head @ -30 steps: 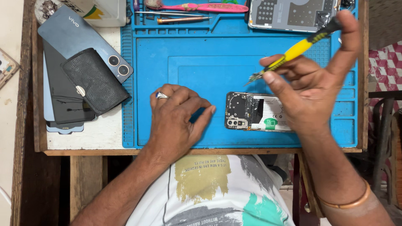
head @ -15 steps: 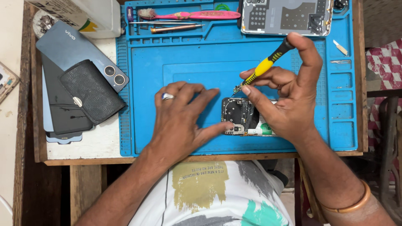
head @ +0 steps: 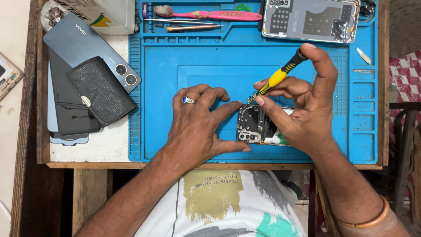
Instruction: The person uses a yellow-handled screwdriver to repeatedly press and scrape a small black component on the internal circuit board of a disassembled smartphone. The phone rests on a blue anti-static mat on a cluttered workbench.
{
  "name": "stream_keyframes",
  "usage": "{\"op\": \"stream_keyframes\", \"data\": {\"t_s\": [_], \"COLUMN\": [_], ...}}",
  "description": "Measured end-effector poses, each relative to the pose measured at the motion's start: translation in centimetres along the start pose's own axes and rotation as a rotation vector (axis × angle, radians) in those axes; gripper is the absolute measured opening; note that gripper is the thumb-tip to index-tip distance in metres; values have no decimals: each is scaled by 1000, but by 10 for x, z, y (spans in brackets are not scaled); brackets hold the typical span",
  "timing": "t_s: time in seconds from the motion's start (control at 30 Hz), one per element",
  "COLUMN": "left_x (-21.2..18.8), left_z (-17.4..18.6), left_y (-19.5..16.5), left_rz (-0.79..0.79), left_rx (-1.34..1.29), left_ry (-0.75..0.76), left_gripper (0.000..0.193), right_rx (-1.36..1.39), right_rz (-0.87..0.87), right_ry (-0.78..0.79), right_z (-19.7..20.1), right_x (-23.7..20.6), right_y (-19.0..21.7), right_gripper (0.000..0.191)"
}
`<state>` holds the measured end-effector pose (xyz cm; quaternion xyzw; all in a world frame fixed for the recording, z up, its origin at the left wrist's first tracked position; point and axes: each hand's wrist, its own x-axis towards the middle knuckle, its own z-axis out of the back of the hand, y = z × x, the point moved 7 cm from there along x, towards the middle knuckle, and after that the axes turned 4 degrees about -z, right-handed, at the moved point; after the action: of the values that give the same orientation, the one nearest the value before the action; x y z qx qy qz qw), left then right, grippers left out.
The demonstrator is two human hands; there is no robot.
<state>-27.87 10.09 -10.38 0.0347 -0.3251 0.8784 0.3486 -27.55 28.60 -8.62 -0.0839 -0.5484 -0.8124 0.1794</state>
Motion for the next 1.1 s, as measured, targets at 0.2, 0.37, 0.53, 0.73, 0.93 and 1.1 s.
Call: {"op": "stream_keyframes", "data": {"t_s": [0.2, 0.37, 0.53, 0.73, 0.93, 1.1], "left_x": [0, 0, -1, 0, -1, -1], "left_z": [0, -2, -2, 0, -1, 1], "left_y": [-1, 0, 0, -2, -1, -1], "left_rz": [-4, 0, 5, -4, -7, -4], "left_rx": [17, 17, 9, 12, 10, 0], "left_ry": [-5, -6, 3, -1, -5, -2], "left_gripper": [84, 84, 84, 81, 79, 79], "right_rx": [-3, -13, -139, -290, -349, -299], "right_rz": [7, 16, 79, 223, 249, 187], "right_ry": [-8, -3, -21, -49, -98, -30], "right_z": [-2, -3, -4, -7, -5, -6], "right_x": [2, 6, 9, 9, 10, 13], "right_y": [3, 8, 18, 25, 27, 29], "right_gripper": [88, 88, 86, 90, 85, 79]}}
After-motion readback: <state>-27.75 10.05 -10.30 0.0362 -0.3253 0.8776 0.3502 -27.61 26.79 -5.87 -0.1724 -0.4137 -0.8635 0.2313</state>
